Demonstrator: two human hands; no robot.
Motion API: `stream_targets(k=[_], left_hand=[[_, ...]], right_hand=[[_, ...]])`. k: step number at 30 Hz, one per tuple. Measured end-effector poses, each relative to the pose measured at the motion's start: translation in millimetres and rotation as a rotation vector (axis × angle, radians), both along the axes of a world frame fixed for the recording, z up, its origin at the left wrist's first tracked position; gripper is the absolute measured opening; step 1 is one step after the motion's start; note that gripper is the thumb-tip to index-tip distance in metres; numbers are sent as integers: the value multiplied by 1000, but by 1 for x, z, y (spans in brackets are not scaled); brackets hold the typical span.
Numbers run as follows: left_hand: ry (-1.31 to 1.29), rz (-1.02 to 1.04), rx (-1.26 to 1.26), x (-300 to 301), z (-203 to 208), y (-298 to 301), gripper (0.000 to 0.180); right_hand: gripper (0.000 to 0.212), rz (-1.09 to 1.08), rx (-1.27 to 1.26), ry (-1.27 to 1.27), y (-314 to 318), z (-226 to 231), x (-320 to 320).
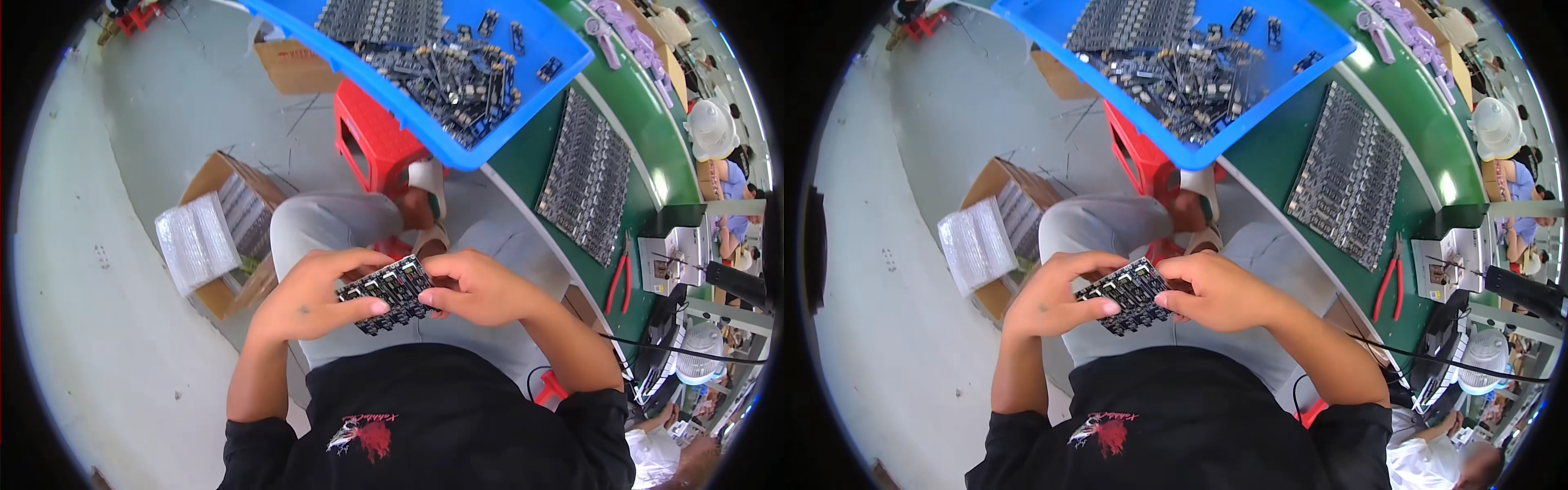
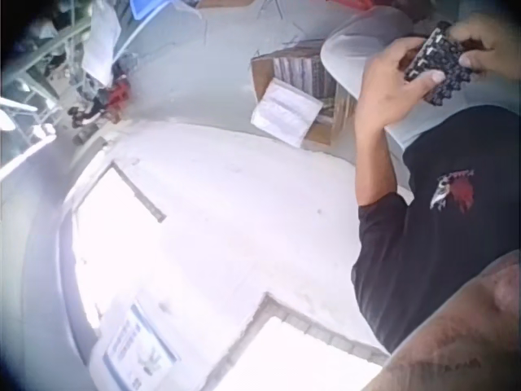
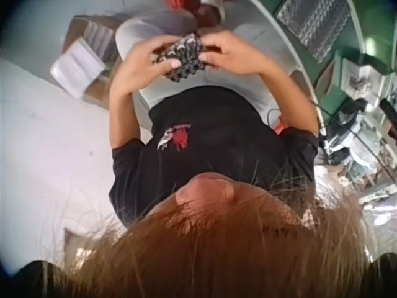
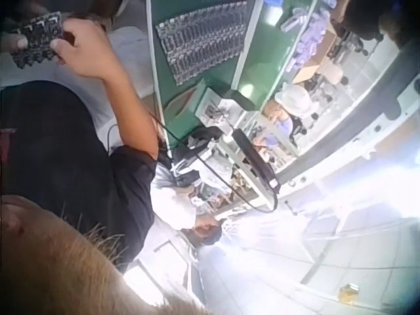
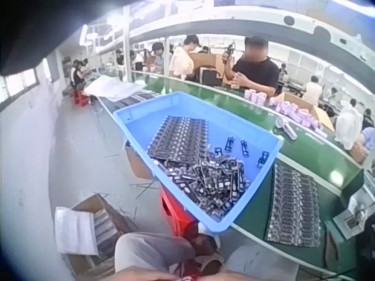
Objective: Breaking apart individual circuit boards from a larger manufactured sheet.
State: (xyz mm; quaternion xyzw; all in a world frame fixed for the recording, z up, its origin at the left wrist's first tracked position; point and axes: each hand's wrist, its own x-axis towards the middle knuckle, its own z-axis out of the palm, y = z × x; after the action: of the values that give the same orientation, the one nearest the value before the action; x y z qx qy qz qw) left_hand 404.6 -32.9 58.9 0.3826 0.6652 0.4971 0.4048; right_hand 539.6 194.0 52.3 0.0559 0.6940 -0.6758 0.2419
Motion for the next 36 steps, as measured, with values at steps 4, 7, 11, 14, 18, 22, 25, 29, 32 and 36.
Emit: stream_targets(k=[4,7,11,14,18,22,25,29,32,36], left_hand=[[104,-150,40,7,-24,9,18],[-49,-80,82,21,-43,10,17],[-440,8,45,40,-53,13,14],[-523,2,23,46,-64,14,11],[-646,11,-75,50,-77,16,10],[-617,69,-136,41,-84,13,14],[-594,39,-136,40,-79,15,24],[-525,128,-133,46,-73,22,37],[-437,203,-132,48,-75,25,46],[-910,596,177,66,-91,19,49]], right_hand=[[21,43,44,209,-5,-11,10],[29,-26,89,367,-8,-21,14],[37,-91,-75,280,-5,-41,26],[44,-218,-496,41,-13,-61,37],[42,-317,-624,9,-9,-90,43],[16,-475,-626,-36,5,-99,41],[22,-504,-626,-83,7,-101,48],[25,-367,-323,232,-4,-102,39],[26,-273,-250,141,-13,-103,41],[31,-485,-154,178,-31,-101,40]])
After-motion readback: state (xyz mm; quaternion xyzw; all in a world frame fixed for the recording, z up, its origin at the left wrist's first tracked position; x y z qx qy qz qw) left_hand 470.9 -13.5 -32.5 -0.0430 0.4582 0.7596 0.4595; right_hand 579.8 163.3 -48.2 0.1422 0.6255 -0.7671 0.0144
